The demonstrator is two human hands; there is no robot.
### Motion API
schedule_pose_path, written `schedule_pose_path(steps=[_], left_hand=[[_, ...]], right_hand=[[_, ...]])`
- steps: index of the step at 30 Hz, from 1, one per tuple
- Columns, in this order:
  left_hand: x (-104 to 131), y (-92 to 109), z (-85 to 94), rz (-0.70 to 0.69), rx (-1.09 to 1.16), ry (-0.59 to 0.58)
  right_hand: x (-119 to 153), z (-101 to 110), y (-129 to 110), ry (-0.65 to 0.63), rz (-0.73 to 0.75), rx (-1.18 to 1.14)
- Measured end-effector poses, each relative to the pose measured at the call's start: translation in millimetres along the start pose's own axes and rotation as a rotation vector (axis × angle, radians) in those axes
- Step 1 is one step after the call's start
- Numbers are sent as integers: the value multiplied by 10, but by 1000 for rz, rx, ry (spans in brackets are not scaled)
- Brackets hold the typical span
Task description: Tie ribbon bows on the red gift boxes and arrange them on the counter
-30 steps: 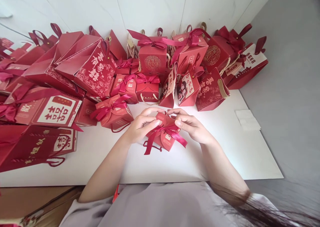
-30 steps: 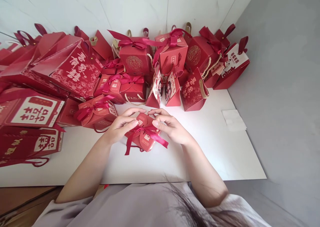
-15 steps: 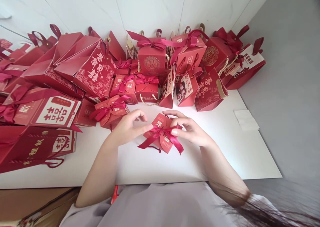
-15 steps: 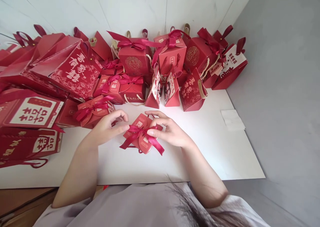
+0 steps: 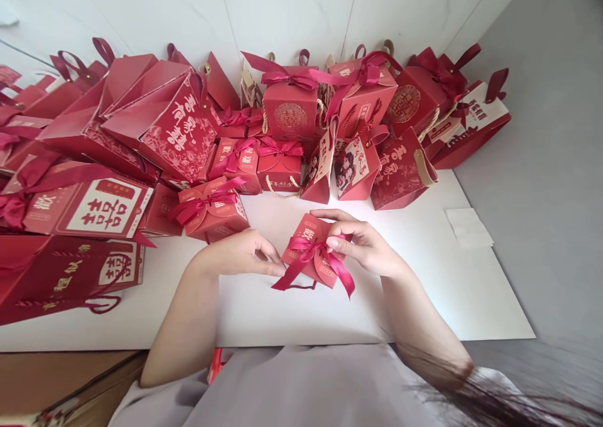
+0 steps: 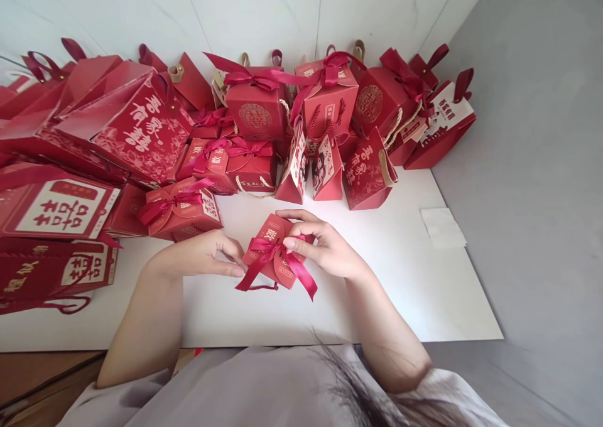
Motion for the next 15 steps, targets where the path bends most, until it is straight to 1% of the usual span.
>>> schedule_pose_path(steps=[3, 5, 7, 10, 12, 15], left_hand=[[-34, -2, -59, 32, -13, -28], [-88, -6, -81, 45, -41, -18], [-154, -14, -78, 44, -19, 5], [-220, -8, -31, -16, 88, 38], [-223, 3, 2, -67, 142, 49], [-207, 7, 24, -95, 200, 78]], right_hand=[[-2, 14, -1, 28, 10, 12], [-2, 28, 1, 37, 16, 20], [2, 63, 9, 61, 12, 29], [16, 140, 35, 120, -15, 41], [23, 178, 56, 152, -35, 36], [23, 199, 72, 180, -44, 20]])
Point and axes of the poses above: each hand's wrist, its own x-axis away from the middle knuckle, its own z-axis out of the back of the hand, y = z × x, the point moved 6 cm from there along -x, towards the middle knuckle, and after that the axes turned 6 degrees about x, right-handed, at the moved point
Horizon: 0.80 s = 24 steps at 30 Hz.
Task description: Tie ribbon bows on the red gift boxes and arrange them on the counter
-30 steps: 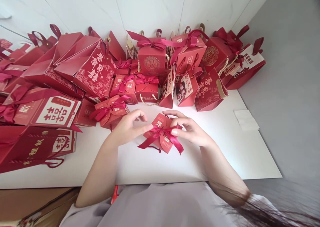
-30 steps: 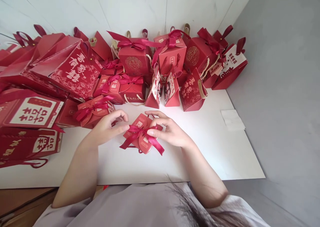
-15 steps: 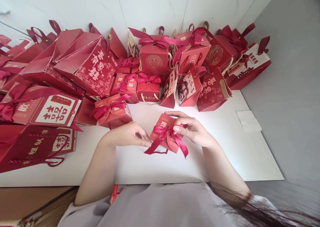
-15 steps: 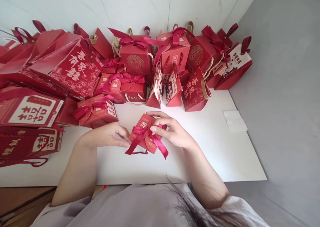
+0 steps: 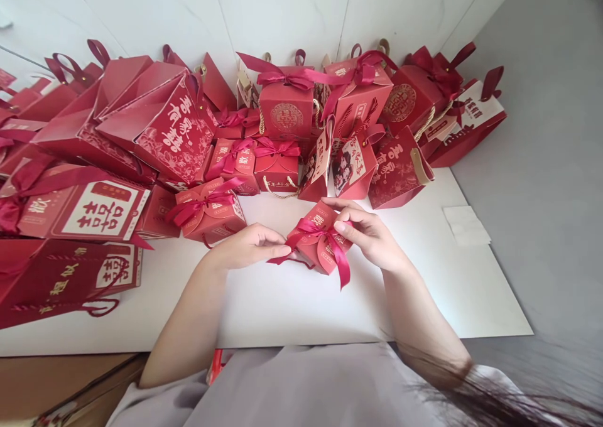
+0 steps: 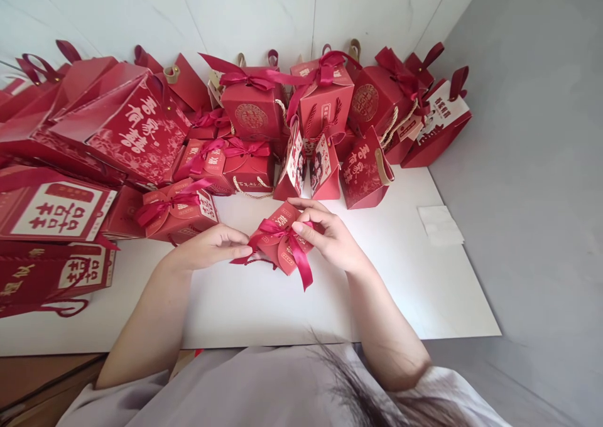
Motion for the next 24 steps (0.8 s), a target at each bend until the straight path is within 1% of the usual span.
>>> schedule_pose_path(steps=[3, 7, 9, 12, 15, 20, 24], left_hand=[[-11, 4, -5, -13, -19, 71], [-20, 57, 44, -77, -122, 270], [2, 100, 65, -113, -155, 317], [46, 116, 98, -93, -150, 335], [70, 91, 126, -62, -69, 341], [52, 68, 85, -75, 30, 232], [74, 83, 97, -79, 35, 211]], right_hand=[[-4, -8, 6, 10, -2, 5], [-8, -8, 27, 21, -20, 3], [-11, -3, 37, 29, -27, -6], [-16, -17, 38, 22, -27, -14], [-16, -39, 33, 16, -24, -15], [-15, -46, 38, 10, -14, -6], [-16, -29, 54, 3, -20, -32]])
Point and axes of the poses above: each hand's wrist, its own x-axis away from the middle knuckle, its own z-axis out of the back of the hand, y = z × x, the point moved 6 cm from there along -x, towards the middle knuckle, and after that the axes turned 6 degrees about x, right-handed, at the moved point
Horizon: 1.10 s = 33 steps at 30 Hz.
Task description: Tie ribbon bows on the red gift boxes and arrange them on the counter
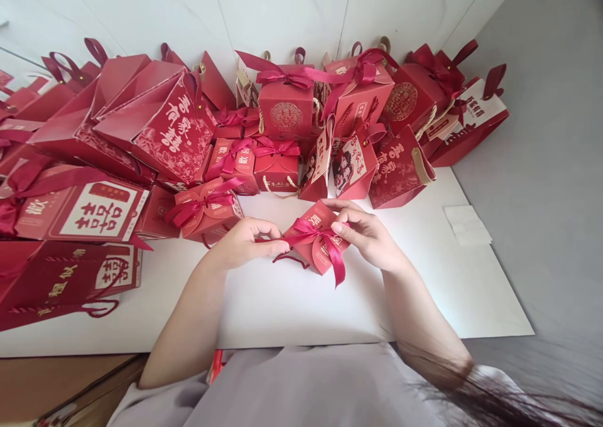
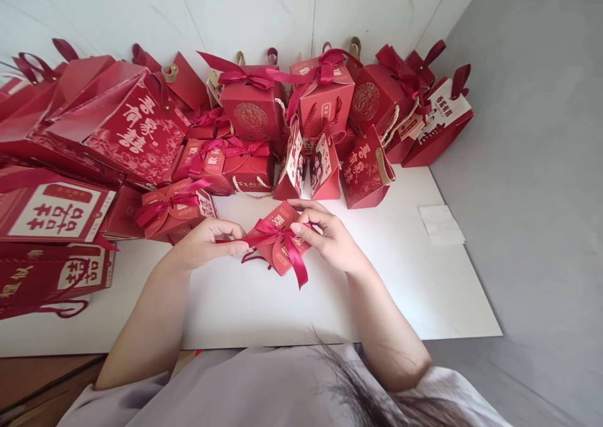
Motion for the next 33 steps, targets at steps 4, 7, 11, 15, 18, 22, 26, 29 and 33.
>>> schedule_pose_path(steps=[4, 7, 11, 15, 18, 22, 26, 29, 33], left_hand=[[10, 26, 24, -28, -48, -7], [4, 41, 37, -56, -84, -2], [14, 98, 8, -107, -163, -37], [62, 154, -32, -115, -284, -80], [83, 124, -17, -90, -328, -79], [54, -52, -10, 43, -263, -140], [3, -77, -61, 39, -124, -178], [-16, -45, -90, 36, -85, -143], [-10, -12, -94, 22, -122, -101]], right_hand=[[-8, 28, 4, -3, 17, -7], [-12, 58, 16, 12, 24, -14], [-10, 69, 10, 0, 60, -8], [-9, 59, -18, -8, 125, 47], [-9, 54, -36, 12, 150, 82], [-1, 24, -58, -17, 127, 104], [10, -4, -81, -39, 112, 112], [9, -1, -73, -22, 96, 113], [9, -2, -77, -22, 101, 132]])
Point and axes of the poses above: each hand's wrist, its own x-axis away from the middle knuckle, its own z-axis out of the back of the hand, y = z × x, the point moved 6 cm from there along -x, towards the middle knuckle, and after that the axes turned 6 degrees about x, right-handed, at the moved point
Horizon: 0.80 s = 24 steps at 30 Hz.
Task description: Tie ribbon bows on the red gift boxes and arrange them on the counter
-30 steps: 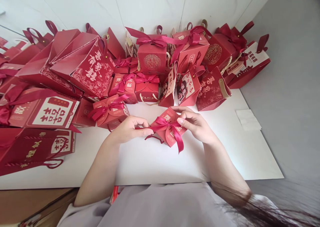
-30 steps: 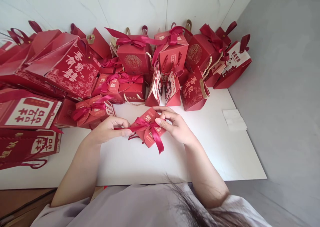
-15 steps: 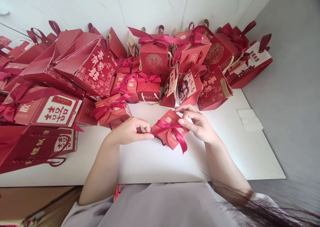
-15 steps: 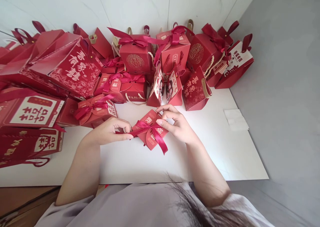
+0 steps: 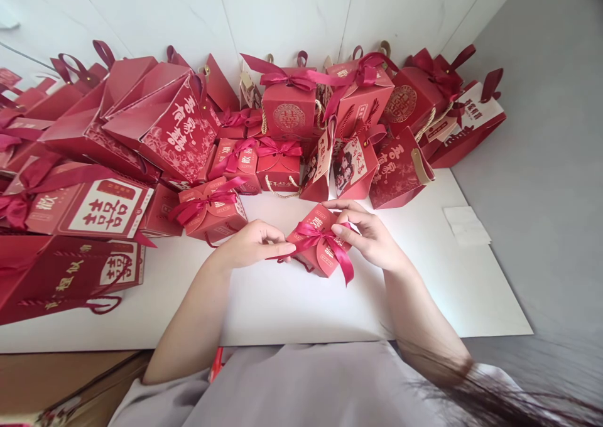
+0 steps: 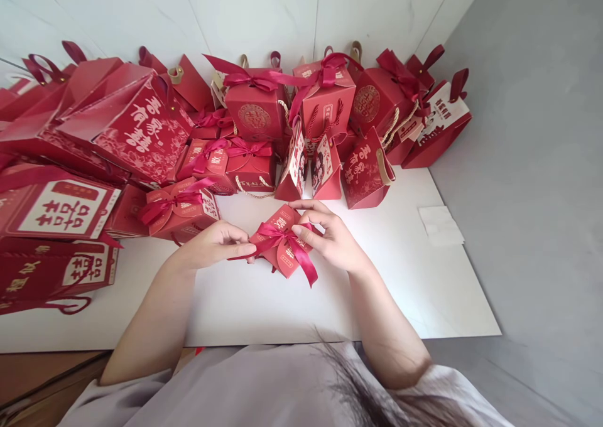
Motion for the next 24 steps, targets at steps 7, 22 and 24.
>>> schedule_pose_path(steps=[7, 22, 24], left_hand=[[18, 2, 72, -58, -48, 49], [245, 601, -471, -556, -657, 660], [203, 564, -506, -510, -724, 676]], right_hand=[[9, -8, 2, -20, -14, 9], [-3, -47, -14, 9, 17, -36], [-2, -52, -12, 8, 10, -44]])
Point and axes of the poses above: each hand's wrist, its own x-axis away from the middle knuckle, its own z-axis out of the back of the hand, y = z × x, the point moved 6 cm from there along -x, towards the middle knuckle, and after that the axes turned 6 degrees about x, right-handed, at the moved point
